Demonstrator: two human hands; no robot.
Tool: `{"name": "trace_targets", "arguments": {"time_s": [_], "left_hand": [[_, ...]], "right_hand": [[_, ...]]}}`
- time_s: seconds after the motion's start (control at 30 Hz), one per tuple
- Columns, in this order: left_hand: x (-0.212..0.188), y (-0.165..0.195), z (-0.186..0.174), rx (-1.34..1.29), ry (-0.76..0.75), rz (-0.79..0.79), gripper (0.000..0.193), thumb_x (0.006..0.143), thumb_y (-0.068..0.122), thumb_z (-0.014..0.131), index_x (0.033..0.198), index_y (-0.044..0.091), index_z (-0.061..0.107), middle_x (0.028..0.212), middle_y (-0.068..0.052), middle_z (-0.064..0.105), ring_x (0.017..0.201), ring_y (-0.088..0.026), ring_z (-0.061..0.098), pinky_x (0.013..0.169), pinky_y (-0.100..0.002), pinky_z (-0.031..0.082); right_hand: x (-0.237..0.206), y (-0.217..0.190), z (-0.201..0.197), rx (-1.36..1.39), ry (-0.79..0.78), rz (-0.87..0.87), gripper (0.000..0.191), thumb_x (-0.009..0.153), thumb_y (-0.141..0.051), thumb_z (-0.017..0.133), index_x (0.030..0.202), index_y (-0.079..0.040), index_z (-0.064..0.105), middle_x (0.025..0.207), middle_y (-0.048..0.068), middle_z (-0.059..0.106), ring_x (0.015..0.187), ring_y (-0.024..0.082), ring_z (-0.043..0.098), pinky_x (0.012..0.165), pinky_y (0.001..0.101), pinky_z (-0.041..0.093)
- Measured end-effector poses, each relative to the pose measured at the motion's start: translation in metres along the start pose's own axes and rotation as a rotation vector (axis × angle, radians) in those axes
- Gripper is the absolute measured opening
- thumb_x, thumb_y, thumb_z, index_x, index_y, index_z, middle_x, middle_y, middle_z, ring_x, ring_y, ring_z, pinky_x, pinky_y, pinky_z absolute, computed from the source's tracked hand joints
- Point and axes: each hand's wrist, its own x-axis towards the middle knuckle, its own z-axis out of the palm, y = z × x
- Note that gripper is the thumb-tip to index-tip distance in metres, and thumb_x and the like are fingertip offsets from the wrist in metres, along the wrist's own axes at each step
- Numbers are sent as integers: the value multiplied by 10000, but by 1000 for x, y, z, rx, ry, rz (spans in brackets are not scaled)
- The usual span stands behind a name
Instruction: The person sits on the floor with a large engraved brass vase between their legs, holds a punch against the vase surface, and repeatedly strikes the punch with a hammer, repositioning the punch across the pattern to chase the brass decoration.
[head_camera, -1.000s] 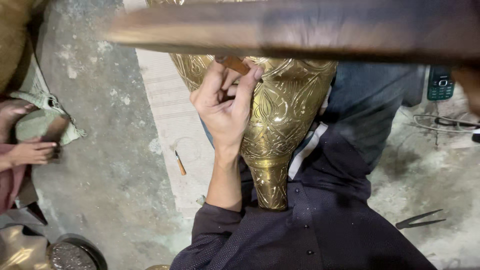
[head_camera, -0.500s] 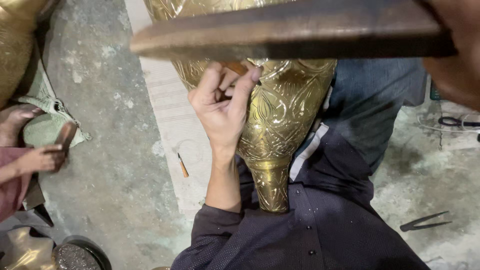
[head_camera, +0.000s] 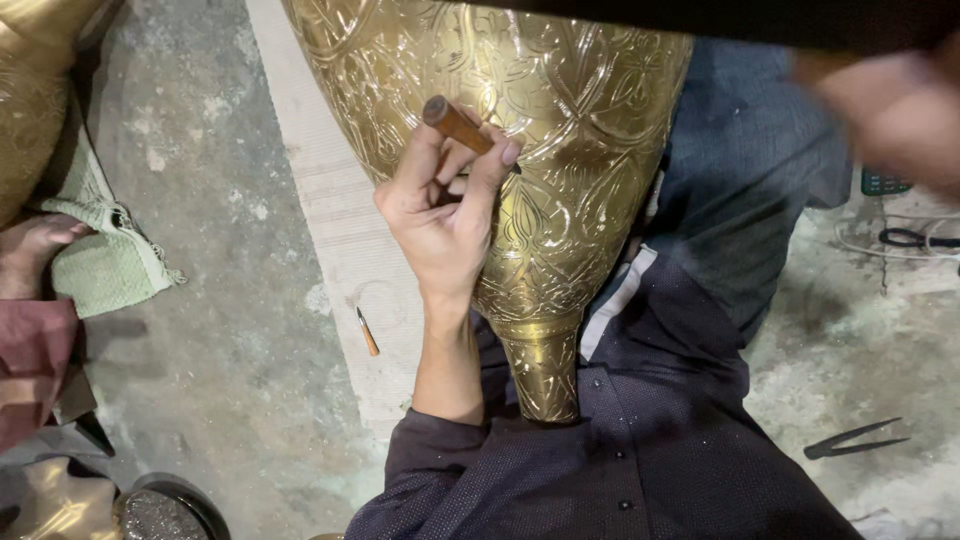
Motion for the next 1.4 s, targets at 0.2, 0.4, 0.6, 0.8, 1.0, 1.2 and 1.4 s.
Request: {"name": "trace_targets", "arguments": {"time_s": [0.2,0.4,0.6,0.8,1.0,1.2,1.4], "left_hand": [[-2,2,1,10,-5,0,144,994,5,792,1113,19,713,811,-26,745,561,-2,523,514,-157,347],[-3,-1,3,18,10,-4,191,986,17,793,1159,13,714,799,-7,725,556,6,503,511,-159,339],[-3,-3,5,10,12,0,182,986,17,791,1152,23,718,791,12,725,532,13,484,504,-157,313],[-5,4,4,52,-23,-7,138,992,22,805,1099,21,718,768,12,712,572,6,496,522,-161,333],[-3,8,5,70,-15,-50,156,986,38,800,1118,19,717,823,7,728,574,18,508,516,-154,336],[-2,11,5,122,-32,-10,127,989,29,794,1088,25,714,843,-5,761,568,22,530,517,-147,343],[-4,12,8,83,-28,-14,147,984,22,804,1103,11,719,819,-14,734,612,10,536,551,-154,368]], "right_hand": [[4,7,3,14,-8,12,255,1073,-142,550,1250,18,643,958,199,703,761,327,709,629,417,588],[5,9,10,7,-30,38,261,1097,-149,518,1256,15,644,962,197,703,763,332,709,626,423,592],[0,4,12,9,-51,62,271,1120,-156,486,1262,12,644,967,195,704,765,336,709,622,429,595],[4,5,13,3,-73,75,285,1143,-163,455,1269,9,645,972,193,704,767,340,708,619,435,599],[7,22,29,189,-84,167,302,1176,-172,422,1278,33,619,959,212,684,757,370,677,596,462,576],[3,34,38,91,-21,61,304,1162,-168,420,1292,32,608,983,210,678,783,364,673,631,455,572],[-4,28,34,89,34,11,308,1149,-164,418,1306,32,597,1007,208,672,810,358,669,666,449,569]]}}
